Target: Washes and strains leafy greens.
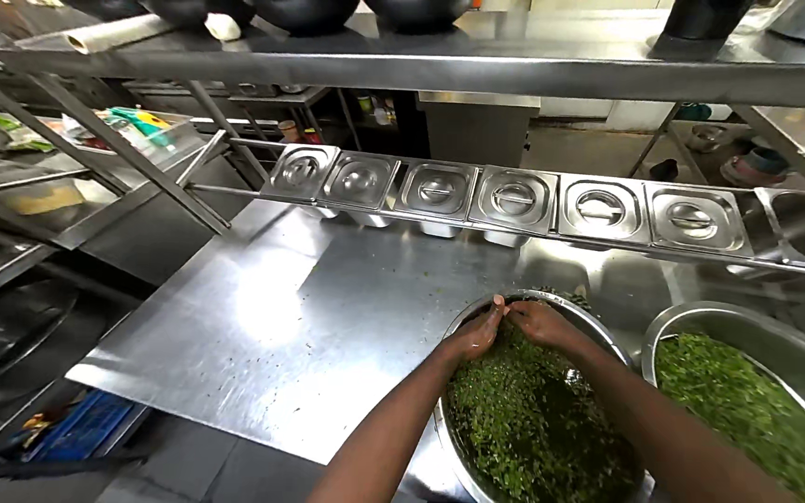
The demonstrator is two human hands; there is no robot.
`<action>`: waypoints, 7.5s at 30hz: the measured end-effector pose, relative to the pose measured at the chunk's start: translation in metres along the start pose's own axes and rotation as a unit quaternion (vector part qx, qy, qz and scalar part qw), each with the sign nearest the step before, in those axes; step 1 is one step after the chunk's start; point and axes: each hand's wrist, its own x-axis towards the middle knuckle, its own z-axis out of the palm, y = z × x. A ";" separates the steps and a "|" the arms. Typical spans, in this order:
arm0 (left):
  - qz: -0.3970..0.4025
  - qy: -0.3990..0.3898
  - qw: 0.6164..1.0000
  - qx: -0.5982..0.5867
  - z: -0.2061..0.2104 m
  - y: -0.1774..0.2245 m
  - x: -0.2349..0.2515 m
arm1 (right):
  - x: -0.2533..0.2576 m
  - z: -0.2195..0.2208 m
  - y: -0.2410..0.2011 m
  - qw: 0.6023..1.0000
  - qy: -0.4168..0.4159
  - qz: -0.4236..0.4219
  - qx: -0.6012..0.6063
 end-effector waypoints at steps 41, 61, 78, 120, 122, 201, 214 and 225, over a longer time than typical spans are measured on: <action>-0.072 -0.010 0.995 -0.068 0.038 -0.019 -0.025 | -0.019 -0.001 0.022 0.998 -0.062 -0.009 -0.009; -0.084 -0.059 0.991 -0.083 0.048 -0.011 -0.038 | -0.034 0.002 0.041 0.997 -0.078 0.015 -0.009; -0.088 -0.077 0.987 -0.114 0.057 -0.020 -0.039 | -0.055 0.006 0.054 0.997 -0.069 0.031 0.012; -0.149 -0.138 0.972 -0.119 0.106 -0.002 -0.075 | -0.135 0.042 0.048 0.983 -0.127 0.131 0.006; -0.150 -0.145 0.971 -0.120 0.110 -0.001 -0.075 | -0.139 0.043 0.045 0.982 -0.129 0.138 0.005; -0.079 0.064 0.991 0.085 -0.002 0.024 -0.033 | -0.028 -0.001 0.017 0.990 0.070 0.040 0.114; -0.158 -0.003 0.986 0.061 0.014 0.006 -0.025 | -0.016 0.018 0.014 0.992 -0.099 0.027 0.071; -0.223 -0.088 0.971 -0.015 0.033 0.006 -0.059 | -0.045 0.049 0.019 0.972 -0.187 0.050 0.132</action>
